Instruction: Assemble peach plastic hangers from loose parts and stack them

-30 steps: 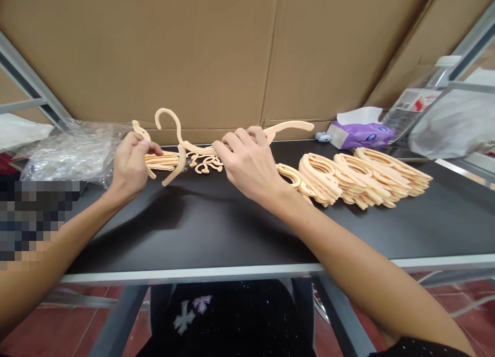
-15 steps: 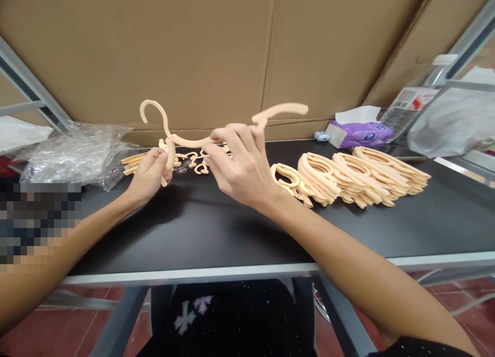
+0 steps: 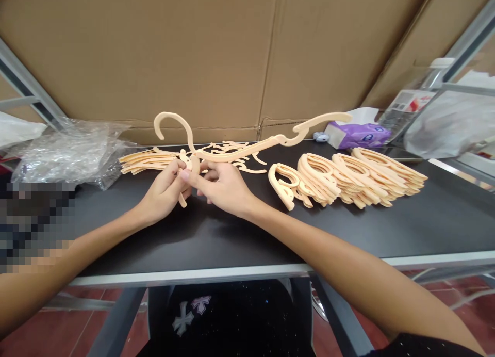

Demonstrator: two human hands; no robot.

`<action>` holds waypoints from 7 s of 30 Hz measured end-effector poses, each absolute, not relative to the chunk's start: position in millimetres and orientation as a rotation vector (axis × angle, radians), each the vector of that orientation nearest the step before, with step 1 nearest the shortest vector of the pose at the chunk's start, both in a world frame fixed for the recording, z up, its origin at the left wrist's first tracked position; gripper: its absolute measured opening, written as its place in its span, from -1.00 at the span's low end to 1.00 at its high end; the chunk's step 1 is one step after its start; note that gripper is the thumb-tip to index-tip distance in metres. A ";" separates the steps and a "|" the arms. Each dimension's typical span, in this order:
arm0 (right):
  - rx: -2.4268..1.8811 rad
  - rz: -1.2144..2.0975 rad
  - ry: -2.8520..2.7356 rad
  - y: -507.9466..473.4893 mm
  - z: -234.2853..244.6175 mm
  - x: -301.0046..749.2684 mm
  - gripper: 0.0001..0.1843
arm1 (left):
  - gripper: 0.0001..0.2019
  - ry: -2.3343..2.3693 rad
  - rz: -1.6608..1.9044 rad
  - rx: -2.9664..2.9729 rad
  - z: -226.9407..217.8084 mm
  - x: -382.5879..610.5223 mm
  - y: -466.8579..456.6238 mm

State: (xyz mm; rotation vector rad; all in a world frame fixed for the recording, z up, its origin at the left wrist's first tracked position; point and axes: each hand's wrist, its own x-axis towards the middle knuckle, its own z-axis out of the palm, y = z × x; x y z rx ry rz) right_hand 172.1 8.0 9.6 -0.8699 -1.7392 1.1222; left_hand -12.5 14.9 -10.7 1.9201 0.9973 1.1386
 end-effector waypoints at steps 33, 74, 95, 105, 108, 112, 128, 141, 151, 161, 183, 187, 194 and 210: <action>-1.284 1.032 -1.452 41.6 9.9 197.6 -0.88 | -0.66 1.194 0.511 2.440 14.4 -44.2 39.6; -1.177 1.082 -1.538 40.0 14.8 199.5 -0.92 | -0.79 1.125 0.455 2.308 18.2 -40.3 52.9; -1.106 0.986 -1.557 43.0 9.7 194.9 -0.88 | -0.86 1.239 0.471 2.336 19.2 -35.8 46.7; -1.133 0.960 -1.585 41.6 16.3 194.0 -0.83 | -0.81 1.370 0.528 2.411 20.8 -26.7 38.1; -1.122 0.998 -1.584 40.0 17.9 194.9 -0.82 | -0.83 1.337 0.383 2.261 24.3 -30.0 41.2; -1.115 0.995 -1.606 39.9 17.0 195.9 -0.82 | -0.82 1.357 0.427 2.254 23.8 -30.2 36.2; -1.203 1.011 -1.482 39.2 12.6 192.9 -0.85 | -0.71 1.461 0.543 2.808 4.0 -19.8 17.1; -1.263 1.107 -1.285 40.6 11.7 193.5 -0.88 | -0.77 1.288 0.930 2.642 -11.8 -24.7 25.7; -1.157 1.008 -1.366 42.5 16.1 194.2 -0.91 | -0.80 1.368 1.087 2.455 -2.0 -31.8 35.5; -1.070 0.927 -1.259 47.9 24.8 202.8 -0.57 | -0.81 1.315 1.374 2.170 8.1 -40.4 41.6; -1.070 0.975 -0.901 73.8 35.9 248.2 -0.86 | -0.82 1.309 1.350 2.133 8.7 -55.4 51.9; -0.995 0.987 -0.852 79.7 32.8 251.5 -0.82 | -0.76 1.493 1.366 2.412 12.3 -58.9 50.5; -0.912 0.995 -0.777 82.3 31.7 252.3 -0.78 | -0.75 1.409 1.093 2.937 12.5 -42.6 32.2; -1.058 1.085 -0.985 56.2 35.7 224.1 -0.76 | -0.47 1.492 0.850 2.586 2.8 -32.2 29.6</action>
